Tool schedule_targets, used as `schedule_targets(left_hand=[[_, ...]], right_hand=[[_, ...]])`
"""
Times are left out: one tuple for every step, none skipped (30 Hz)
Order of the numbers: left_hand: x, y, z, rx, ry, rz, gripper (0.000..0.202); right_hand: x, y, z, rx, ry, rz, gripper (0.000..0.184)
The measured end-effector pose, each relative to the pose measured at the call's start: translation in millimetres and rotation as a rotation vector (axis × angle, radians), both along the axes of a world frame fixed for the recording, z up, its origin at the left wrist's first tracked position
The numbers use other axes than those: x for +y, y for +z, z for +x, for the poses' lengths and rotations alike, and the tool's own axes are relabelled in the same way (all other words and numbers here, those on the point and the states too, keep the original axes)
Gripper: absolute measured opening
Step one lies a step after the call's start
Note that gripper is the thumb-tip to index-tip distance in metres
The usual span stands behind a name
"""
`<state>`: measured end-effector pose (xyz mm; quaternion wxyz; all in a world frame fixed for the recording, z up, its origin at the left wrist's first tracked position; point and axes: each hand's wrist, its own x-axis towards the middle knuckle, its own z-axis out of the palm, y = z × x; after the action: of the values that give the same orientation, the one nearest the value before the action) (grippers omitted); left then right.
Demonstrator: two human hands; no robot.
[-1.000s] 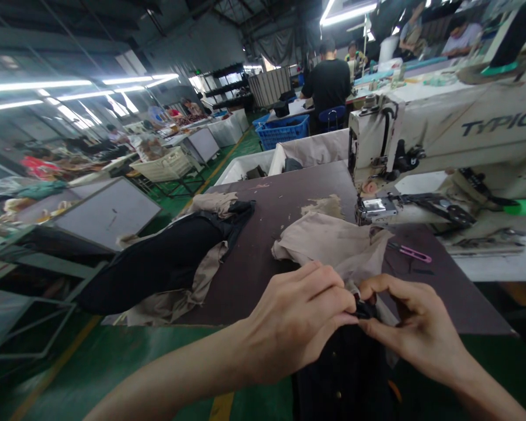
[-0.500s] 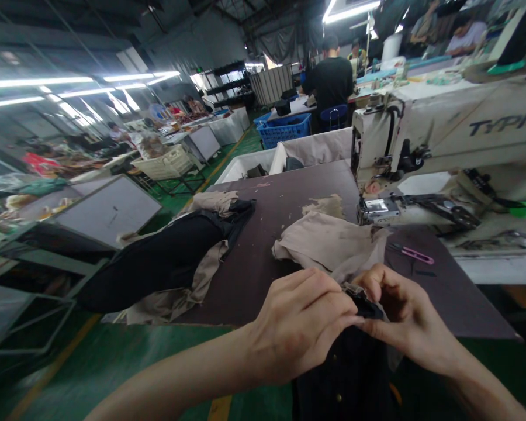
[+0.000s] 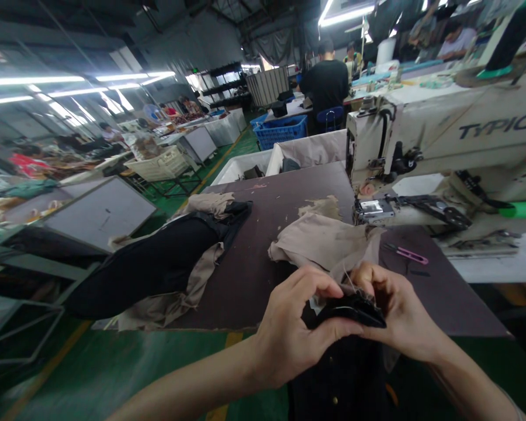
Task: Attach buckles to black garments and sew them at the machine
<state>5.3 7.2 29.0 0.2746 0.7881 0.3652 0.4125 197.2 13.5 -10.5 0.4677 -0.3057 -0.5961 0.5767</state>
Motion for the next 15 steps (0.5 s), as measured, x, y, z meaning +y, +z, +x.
schedule_targets(left_hand=[[-0.8,-3.3,-1.9,0.014,-0.003,-0.013,0.031],[-1.7,-6.4,-3.7,0.027,-0.005,-0.022,0.029],[-2.5,-9.2,-5.2,0.035,-0.004,-0.030,0.026],[-3.4,-11.5,-6.4,0.038,0.000,-0.040,0.025],[-4.2,-13.1,-7.2,0.041,0.003,-0.054,0.024],[-4.9,-14.2,-7.5,0.045,0.003,-0.069,0.024],[-5.7,-14.8,-7.4,0.046,0.004,-0.077,0.024],[-6.6,-15.2,-7.0,0.040,0.009,-0.070,0.024],[-7.7,-15.6,-6.4,0.027,0.018,-0.042,0.024],[-9.1,-16.5,-5.8,0.012,0.031,0.000,0.024],[-10.8,-17.8,-5.3,-0.002,0.043,0.049,0.024],[-12.9,-19.7,-5.0,-0.009,0.054,0.093,0.025],[-15.0,-22.1,-5.0,-0.008,0.061,0.129,0.026],[-17.0,-24.9,-5.2,-0.004,0.065,0.151,0.025],[-18.6,-27.9,-5.7,0.001,0.066,0.162,0.023]], right_hand=[[0.3,-1.5,-0.1,-0.025,-0.017,0.018,0.045],[0.3,-3.2,-0.2,-0.046,-0.030,0.035,0.045],[0.0,-4.8,-0.4,-0.061,-0.045,0.050,0.046],[-0.6,-6.1,-0.6,-0.069,-0.056,0.064,0.046],[-1.4,-6.9,-0.9,-0.071,-0.066,0.077,0.045],[-2.4,-7.1,-1.1,-0.070,-0.074,0.088,0.044],[-3.3,-6.7,-1.3,-0.071,-0.084,0.100,0.044],[-4.2,-5.9,-1.4,-0.072,-0.094,0.116,0.043],[-4.8,-4.9,-1.2,-0.073,-0.105,0.134,0.043],[-5.0,-3.8,-0.9,-0.073,-0.114,0.152,0.043],[-5.0,-3.0,-0.3,-0.071,-0.124,0.168,0.043],[-4.6,-2.5,0.4,-0.068,-0.130,0.172,0.044],[-3.9,-2.5,1.4,-0.062,-0.132,0.162,0.045],[-3.1,-3.1,2.4,-0.050,-0.130,0.138,0.046],[-2.2,-4.1,3.4,-0.034,-0.120,0.103,0.047]])
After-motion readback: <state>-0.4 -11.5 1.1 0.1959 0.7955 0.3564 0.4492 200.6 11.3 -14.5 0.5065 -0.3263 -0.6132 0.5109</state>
